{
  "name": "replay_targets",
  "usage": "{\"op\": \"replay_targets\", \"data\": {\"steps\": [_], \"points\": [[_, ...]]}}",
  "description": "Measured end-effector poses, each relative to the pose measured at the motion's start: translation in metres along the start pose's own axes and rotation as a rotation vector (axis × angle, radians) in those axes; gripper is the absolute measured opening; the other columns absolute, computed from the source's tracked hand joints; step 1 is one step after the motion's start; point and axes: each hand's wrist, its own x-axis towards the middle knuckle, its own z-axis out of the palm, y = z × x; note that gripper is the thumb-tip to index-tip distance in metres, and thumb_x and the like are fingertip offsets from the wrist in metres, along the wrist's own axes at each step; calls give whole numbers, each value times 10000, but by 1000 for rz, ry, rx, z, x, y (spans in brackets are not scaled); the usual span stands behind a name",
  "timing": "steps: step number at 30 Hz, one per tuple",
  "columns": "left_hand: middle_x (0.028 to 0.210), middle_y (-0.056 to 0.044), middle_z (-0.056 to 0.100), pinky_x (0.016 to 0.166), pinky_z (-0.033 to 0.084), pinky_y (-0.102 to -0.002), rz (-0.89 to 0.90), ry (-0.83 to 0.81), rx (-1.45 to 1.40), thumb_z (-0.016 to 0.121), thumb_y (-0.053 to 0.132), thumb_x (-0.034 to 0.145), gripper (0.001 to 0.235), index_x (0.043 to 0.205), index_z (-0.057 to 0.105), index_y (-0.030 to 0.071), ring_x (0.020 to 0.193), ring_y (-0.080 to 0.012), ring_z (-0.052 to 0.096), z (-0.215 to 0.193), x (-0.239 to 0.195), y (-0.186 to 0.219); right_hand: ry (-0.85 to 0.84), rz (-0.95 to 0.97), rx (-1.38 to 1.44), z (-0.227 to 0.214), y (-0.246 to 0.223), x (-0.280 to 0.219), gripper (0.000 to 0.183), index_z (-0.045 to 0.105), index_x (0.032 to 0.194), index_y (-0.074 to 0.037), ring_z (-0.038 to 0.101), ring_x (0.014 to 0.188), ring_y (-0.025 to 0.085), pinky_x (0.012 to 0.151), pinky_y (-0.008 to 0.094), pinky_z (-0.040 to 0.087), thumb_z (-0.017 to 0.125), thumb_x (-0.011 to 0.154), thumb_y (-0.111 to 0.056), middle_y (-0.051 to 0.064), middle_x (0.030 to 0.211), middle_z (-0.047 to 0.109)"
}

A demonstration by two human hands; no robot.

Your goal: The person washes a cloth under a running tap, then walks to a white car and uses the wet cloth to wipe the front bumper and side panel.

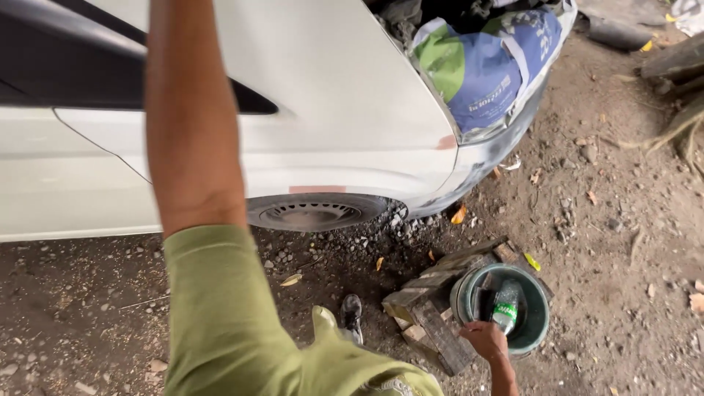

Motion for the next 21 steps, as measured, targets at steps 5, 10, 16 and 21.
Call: {"op": "replay_targets", "data": {"steps": [5,10,16,21], "points": [[745,-113,542,541,304,-281,47,-36,-36,704,154,1111,220,1121,631,-53,572,-166,430,-10,-34,55,116,-17,-15,15,0,-16,460,818,1043,-217,780,927,251,845,381,602,827,706,-531,33,991,825],[710,-57,517,533,267,-252,57,-153,-135,661,186,1138,208,1146,646,-21,541,-105,417,-13,-101,107,255,-334,-322,40,22,2,397,768,818,-161,715,840,342,731,491,570,659,850,-541,106,865,746],[1043,-110,773,638,577,-311,-518,-1387,-327,743,232,967,335,1227,694,26,728,-158,725,-34,-472,96,226,-442,-164,20,19,-34,336,687,843,-61,684,768,374,685,506,528,675,949,-380,172,824,693],[1029,-133,772,679,590,-346,-599,-1735,-285,774,228,898,365,1189,701,18,748,-198,740,-48,-588,128,274,-460,264,-35,6,-86,324,790,1060,-76,736,848,294,761,436,595,787,842,-315,142,948,762]]}}
